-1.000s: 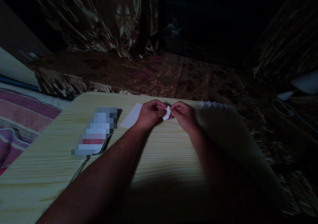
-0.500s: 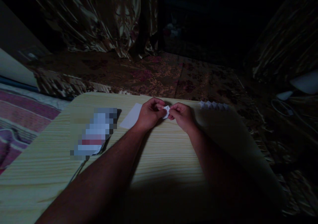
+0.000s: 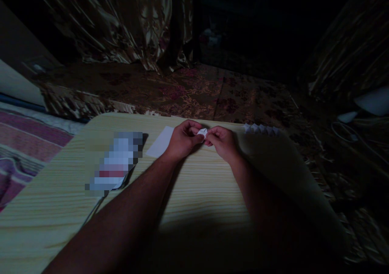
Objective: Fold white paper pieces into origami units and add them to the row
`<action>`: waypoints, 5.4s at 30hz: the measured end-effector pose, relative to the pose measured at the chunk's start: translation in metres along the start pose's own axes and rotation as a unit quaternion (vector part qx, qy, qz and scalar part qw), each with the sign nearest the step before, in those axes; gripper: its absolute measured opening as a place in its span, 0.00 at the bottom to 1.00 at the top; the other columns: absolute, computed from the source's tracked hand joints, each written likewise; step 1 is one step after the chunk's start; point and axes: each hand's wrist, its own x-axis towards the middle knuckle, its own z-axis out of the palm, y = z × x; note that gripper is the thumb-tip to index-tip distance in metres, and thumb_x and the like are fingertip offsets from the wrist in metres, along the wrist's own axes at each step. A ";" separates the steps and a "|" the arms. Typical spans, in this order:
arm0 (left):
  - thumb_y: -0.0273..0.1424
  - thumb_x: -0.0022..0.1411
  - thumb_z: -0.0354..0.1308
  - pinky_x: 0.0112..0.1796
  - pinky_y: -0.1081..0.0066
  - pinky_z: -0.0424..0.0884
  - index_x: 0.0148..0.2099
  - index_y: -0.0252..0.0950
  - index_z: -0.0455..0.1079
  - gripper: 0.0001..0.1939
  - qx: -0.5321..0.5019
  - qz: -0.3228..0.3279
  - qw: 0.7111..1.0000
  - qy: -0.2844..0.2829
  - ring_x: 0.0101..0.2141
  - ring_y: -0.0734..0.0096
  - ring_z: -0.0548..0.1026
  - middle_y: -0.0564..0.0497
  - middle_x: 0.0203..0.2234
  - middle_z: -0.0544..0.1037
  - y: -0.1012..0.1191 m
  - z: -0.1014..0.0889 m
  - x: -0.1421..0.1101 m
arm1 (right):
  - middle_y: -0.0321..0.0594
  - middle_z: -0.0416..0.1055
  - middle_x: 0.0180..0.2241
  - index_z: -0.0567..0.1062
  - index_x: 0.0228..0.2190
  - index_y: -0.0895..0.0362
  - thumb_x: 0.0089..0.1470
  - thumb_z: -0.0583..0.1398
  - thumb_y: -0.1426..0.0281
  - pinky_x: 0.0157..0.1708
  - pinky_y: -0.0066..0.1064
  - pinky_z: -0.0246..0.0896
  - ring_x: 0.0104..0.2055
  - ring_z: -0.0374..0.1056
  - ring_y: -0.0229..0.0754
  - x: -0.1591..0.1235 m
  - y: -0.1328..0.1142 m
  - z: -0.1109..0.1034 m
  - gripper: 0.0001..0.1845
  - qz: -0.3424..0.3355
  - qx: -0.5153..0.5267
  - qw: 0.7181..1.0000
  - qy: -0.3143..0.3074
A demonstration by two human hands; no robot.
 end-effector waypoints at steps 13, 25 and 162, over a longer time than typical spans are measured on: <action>0.27 0.42 0.68 0.26 0.75 0.67 0.39 0.34 0.68 0.19 -0.005 -0.008 1.000 0.004 0.23 0.76 0.72 0.55 0.24 0.75 0.000 0.000 0.001 | 0.33 0.71 0.20 0.71 0.27 0.58 0.45 0.61 0.67 0.24 0.26 0.61 0.21 0.67 0.34 0.001 0.005 0.000 0.07 -0.010 -0.011 1.000 0.007; 0.30 0.43 0.69 0.27 0.74 0.67 0.34 0.34 0.70 0.14 -0.002 0.016 1.000 0.005 0.23 0.77 0.71 0.53 0.24 0.75 -0.001 0.001 0.000 | 0.33 0.69 0.20 0.72 0.27 0.57 0.45 0.62 0.65 0.24 0.26 0.59 0.22 0.64 0.34 0.001 0.000 -0.002 0.09 -0.020 0.001 1.000 0.005; 0.36 0.50 0.64 0.24 0.75 0.61 0.29 0.32 0.70 0.12 0.087 -0.013 0.996 -0.005 0.21 0.77 0.67 0.52 0.21 0.73 -0.001 0.000 -0.002 | 0.30 0.64 0.20 0.70 0.23 0.58 0.44 0.60 0.68 0.24 0.25 0.52 0.22 0.56 0.31 0.001 0.003 -0.001 0.05 -0.071 -0.055 0.996 0.010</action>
